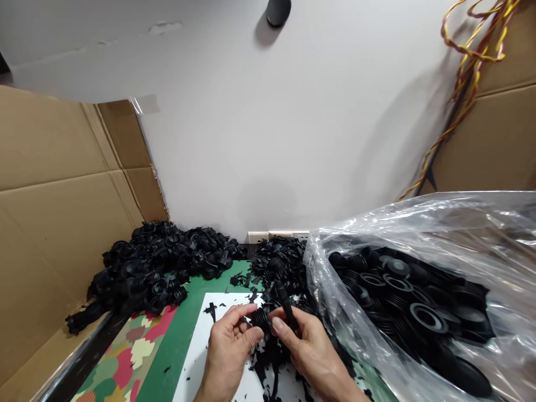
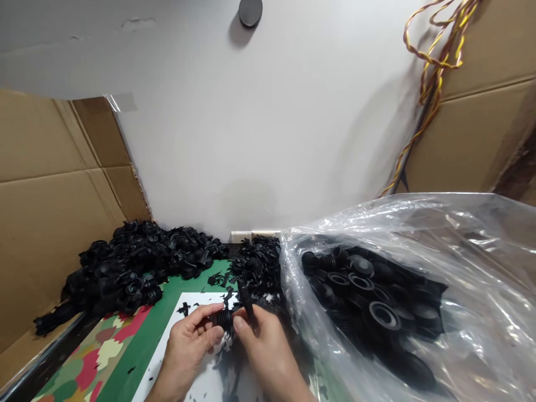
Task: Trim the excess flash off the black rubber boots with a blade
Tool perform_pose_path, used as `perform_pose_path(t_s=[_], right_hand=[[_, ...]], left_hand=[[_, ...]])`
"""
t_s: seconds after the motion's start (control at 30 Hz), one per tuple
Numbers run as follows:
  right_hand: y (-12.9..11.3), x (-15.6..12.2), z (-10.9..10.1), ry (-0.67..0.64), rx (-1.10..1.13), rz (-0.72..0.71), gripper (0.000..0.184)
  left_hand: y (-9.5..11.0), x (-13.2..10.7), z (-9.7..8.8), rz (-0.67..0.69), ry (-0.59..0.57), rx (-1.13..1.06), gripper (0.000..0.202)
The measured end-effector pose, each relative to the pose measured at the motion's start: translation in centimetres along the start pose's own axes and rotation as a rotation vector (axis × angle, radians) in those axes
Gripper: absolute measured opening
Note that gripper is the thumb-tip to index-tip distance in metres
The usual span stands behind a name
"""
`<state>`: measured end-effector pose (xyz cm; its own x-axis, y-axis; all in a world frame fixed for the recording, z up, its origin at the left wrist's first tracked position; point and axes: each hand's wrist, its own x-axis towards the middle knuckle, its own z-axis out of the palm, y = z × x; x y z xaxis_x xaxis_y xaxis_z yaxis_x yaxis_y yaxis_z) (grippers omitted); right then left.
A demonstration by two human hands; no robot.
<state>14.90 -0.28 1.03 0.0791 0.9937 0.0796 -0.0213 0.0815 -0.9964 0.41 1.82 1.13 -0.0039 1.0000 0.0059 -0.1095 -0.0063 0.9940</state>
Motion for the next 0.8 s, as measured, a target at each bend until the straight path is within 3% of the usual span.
perform_pose_path(t_s=[0.27,0.4,0.6,0.8], right_hand=[[0.8,-0.1,0.6,-0.018,0.071,-0.014,0.032],[1.2,-0.1,0.8,-0.004,0.071,-0.015,0.035],[2.9,0.0,1.9,-0.011,0.231,0.125,0.045],[3.9,0.1,3.0,-0.019,0.410,0.236,0.048]], left_hand=[[0.3,-0.8,0.0,0.131,-0.156,0.231,0.040],[0.2,-0.9,0.1,0.159,-0.083,0.210,0.031],[0.1,-0.7,0.1,0.037,-0.038,0.035,0.025],[0.5,-0.8,0.1,0.128,-0.031,0.089,0.020]])
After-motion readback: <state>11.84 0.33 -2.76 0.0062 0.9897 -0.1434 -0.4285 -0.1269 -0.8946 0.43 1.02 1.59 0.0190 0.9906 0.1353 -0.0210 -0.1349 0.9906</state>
